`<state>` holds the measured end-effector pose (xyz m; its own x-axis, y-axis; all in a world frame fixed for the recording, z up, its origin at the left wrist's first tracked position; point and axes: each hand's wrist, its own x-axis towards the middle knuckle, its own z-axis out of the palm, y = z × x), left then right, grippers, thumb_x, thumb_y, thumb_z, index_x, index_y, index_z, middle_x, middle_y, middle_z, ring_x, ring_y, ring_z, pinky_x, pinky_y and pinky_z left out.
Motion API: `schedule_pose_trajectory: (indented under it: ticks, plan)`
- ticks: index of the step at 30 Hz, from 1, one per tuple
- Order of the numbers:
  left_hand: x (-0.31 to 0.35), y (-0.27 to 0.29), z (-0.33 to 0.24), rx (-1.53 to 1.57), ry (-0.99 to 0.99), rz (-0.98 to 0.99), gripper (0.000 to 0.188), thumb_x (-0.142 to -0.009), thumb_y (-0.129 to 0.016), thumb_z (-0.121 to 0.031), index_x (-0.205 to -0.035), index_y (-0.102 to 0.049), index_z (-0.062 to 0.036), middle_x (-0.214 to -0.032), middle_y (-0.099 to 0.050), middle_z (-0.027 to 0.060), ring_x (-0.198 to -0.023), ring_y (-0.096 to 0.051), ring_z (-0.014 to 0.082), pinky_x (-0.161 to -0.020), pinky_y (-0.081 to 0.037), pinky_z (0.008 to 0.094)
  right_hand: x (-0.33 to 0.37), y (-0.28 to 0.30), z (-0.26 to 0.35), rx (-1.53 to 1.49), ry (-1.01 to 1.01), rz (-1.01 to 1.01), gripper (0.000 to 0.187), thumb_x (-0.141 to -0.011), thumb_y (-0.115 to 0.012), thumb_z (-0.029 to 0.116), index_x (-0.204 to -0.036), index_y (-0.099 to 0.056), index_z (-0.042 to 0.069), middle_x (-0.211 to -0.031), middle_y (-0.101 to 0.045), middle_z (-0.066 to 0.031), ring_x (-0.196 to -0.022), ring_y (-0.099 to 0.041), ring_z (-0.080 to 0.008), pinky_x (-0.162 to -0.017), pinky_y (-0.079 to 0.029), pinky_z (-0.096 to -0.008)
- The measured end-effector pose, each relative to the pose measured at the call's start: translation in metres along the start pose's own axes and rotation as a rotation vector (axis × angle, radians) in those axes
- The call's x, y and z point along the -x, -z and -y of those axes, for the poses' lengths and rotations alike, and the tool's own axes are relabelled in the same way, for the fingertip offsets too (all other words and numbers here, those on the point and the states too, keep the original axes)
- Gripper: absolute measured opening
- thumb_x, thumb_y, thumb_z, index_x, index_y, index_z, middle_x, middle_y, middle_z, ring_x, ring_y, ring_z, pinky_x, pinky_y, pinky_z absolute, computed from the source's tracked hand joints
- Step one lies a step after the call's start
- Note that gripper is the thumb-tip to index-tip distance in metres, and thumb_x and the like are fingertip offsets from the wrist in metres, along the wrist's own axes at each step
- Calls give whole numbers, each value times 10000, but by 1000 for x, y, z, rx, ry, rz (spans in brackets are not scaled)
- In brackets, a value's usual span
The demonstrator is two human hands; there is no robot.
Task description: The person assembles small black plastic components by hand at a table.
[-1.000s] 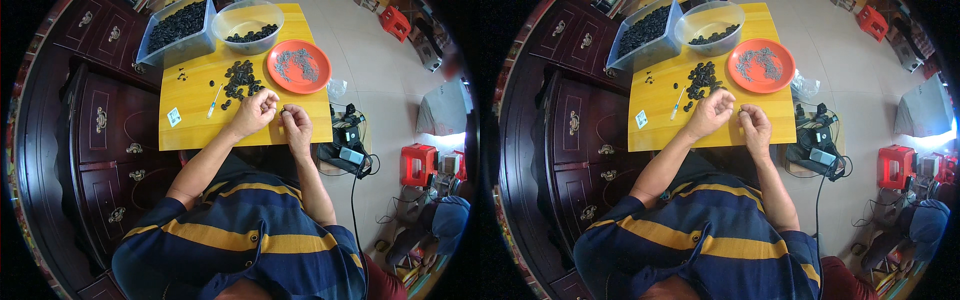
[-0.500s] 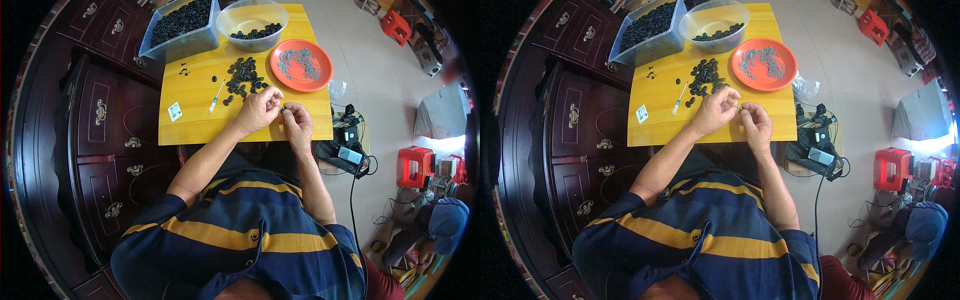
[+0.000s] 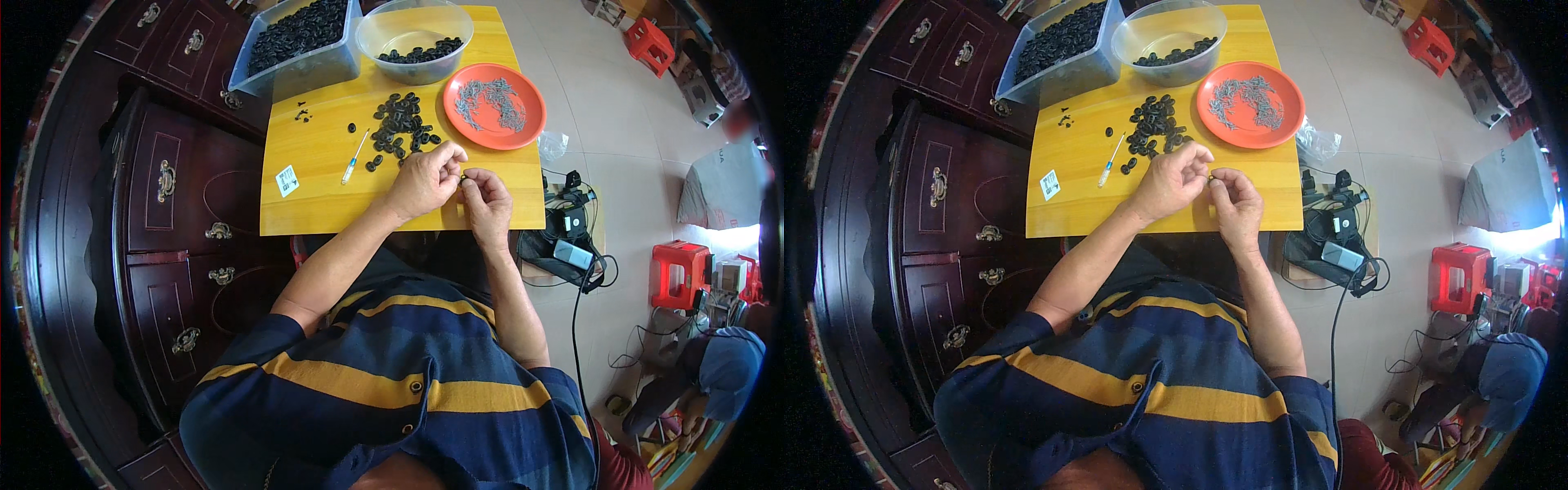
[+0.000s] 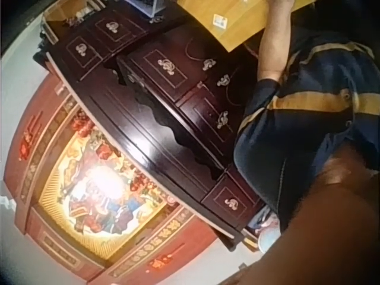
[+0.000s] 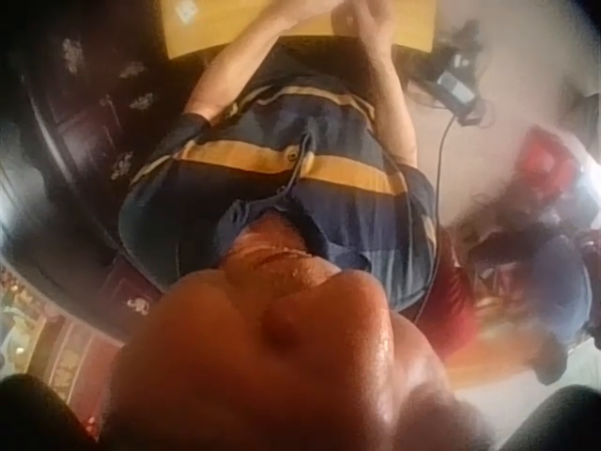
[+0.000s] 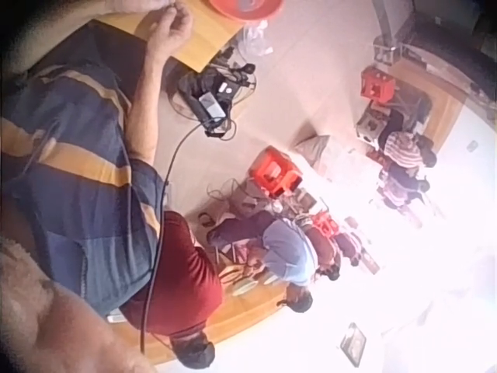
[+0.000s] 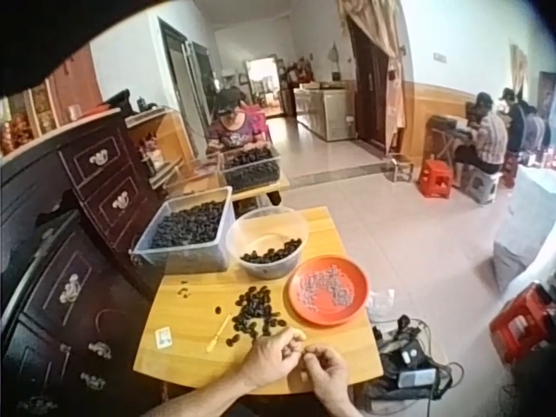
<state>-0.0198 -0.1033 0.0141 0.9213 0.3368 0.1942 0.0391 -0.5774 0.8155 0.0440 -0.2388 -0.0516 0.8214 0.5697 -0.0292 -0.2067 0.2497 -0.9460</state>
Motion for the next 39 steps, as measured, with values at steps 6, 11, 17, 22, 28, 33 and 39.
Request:
schedule_pose_trajectory:
  ticks: [6, 11, 17, 22, 28, 33, 39]
  plan:
    - [4, -4, 4, 21, 2, -39, 209, -804, -606, 32, -999, -559, -25, -728, -628, 52, -648, -637, 125, -606, -503, 271, 3, -3, -3, 74, 62, -21, 118, -921, -623, 23, -1033, -650, -2, -877, -646, 11, -745, -580, -45, -668, -492, -205]
    - [7, -10, 1, 17, -15, -125, 218, -801, -600, 50, -1002, -547, -14, -688, -615, 60, -594, -618, 132, -570, -484, 275, 4, -5, 5, 113, 39, -40, 122, -917, -628, 19, -1033, -651, -12, -885, -650, 14, -752, -574, -38, -667, -481, -196]
    - [11, -10, 5, 11, -32, -117, 273, -810, -614, 42, -1067, -543, -20, -706, -610, 65, -615, -624, 146, -583, -496, 291, 2, 0, 3, 42, 14, -6, 131, -932, -614, 23, -1059, -632, -1, -930, -644, -9, -801, -583, -61, -707, -490, -206]
    - [28, 13, 19, 68, 85, -127, 282, -823, -645, 9, -1102, -612, -12, -783, -634, 48, -658, -611, 91, -620, -506, 258, 1, 1, 9, -84, -51, -39, 129, -935, -614, 30, -1062, -621, 9, -927, -644, -21, -783, -607, -92, -709, -514, -225]
    - [36, 58, 51, -307, 97, -198, 257, -823, -599, -38, -1072, -654, -73, -861, -658, 108, -758, -657, 297, -681, -541, 396, -1, 0, 10, -110, -63, -60, 121, -938, -610, 30, -1057, -612, 15, -959, -644, -36, -842, -622, -104, -725, -528, -247]
    - [29, 64, 54, -457, 16, -150, 242, -844, -613, -74, -1078, -671, -95, -905, -645, 98, -807, -650, 301, -708, -539, 402, -1, 0, 11, -120, -67, -61, 118, -938, -609, 29, -1056, -610, 17, -958, -639, -35, -860, -624, -107, -739, -533, -254]
    - [20, 63, 66, -563, -45, -97, 189, -844, -655, -141, -1029, -669, -102, -865, -617, 77, -797, -646, 289, -685, -536, 413, -2, 3, 8, -111, -66, -43, 119, -938, -611, 31, -1057, -611, 23, -965, -635, -32, -859, -620, -102, -748, -535, -252]
